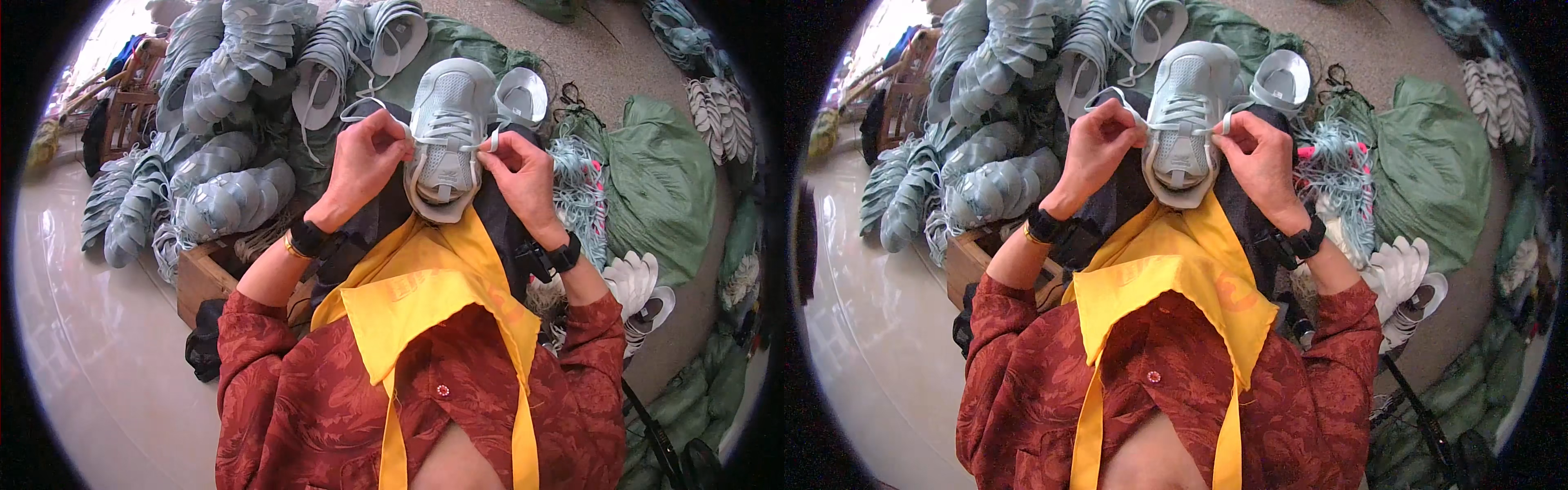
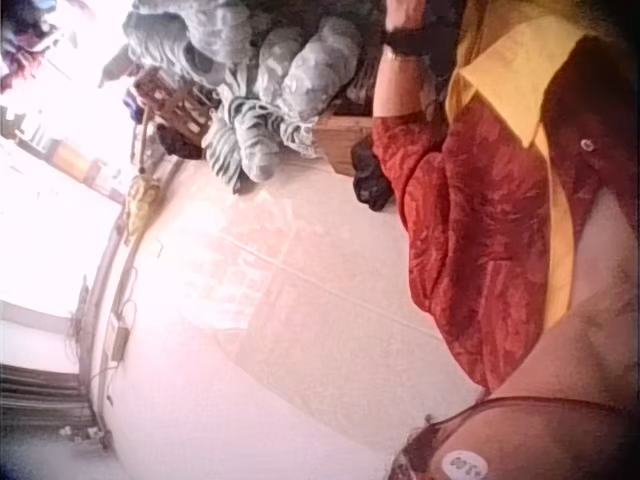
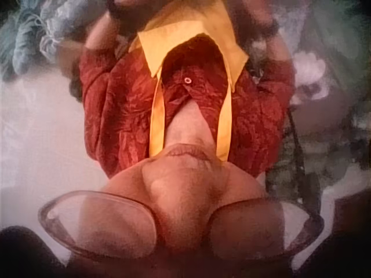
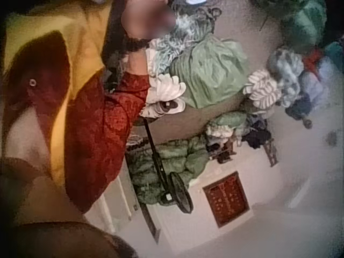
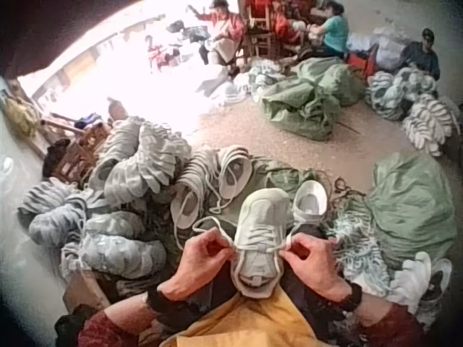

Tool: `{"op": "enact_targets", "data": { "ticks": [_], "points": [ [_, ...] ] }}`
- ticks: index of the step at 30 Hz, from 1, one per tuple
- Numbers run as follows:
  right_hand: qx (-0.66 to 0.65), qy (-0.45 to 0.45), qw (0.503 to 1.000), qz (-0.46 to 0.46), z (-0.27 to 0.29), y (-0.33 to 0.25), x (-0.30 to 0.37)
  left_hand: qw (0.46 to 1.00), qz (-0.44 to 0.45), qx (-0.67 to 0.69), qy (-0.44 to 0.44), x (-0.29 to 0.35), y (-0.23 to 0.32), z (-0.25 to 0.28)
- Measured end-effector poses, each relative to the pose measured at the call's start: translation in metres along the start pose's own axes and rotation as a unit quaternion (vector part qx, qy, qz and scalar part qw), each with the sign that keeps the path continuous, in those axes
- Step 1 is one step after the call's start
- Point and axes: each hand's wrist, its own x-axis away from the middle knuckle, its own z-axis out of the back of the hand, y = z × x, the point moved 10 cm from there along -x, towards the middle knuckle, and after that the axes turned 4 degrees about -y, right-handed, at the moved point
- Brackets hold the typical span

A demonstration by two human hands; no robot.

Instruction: The person laces a white sneaker by hand, threading the laces through the eyelets and pulling them tight. The person sits on the floor surrounded by stacks of similar shoes and green fabric bags, performing the task on their lap.

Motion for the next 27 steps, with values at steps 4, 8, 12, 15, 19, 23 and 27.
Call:
{"op": "enact_targets", "data": {
  "ticks": [4,8,12,15,19,23,27],
  "points": [
    [-0.002,0.000,1.000,0.005,0.000,-0.001,0.000,0.995,-0.029,-0.093,0.034,0.003,0.014,0.000],
    [-0.006,-0.001,1.000,0.006,0.000,0.002,0.000,0.982,-0.078,-0.168,0.046,0.007,0.032,-0.007],
    [-0.003,-0.007,1.000,0.006,0.000,0.000,0.000,0.970,-0.113,-0.208,0.055,0.008,0.043,-0.013],
    [-0.043,-0.013,0.999,-0.001,0.001,0.007,-0.001,0.984,-0.050,-0.169,0.037,0.004,0.031,-0.010],
    [-0.077,-0.014,0.997,-0.018,0.000,0.011,-0.001,0.997,0.021,-0.081,0.004,-0.005,-0.005,-0.003],
    [-0.058,-0.008,0.998,-0.007,0.000,0.007,-0.002,0.990,0.009,-0.142,0.011,-0.002,0.010,-0.007],
    [0.037,0.015,0.997,0.061,-0.002,-0.018,0.003,0.987,-0.031,-0.154,0.038,0.003,0.022,-0.012]
  ]
}}
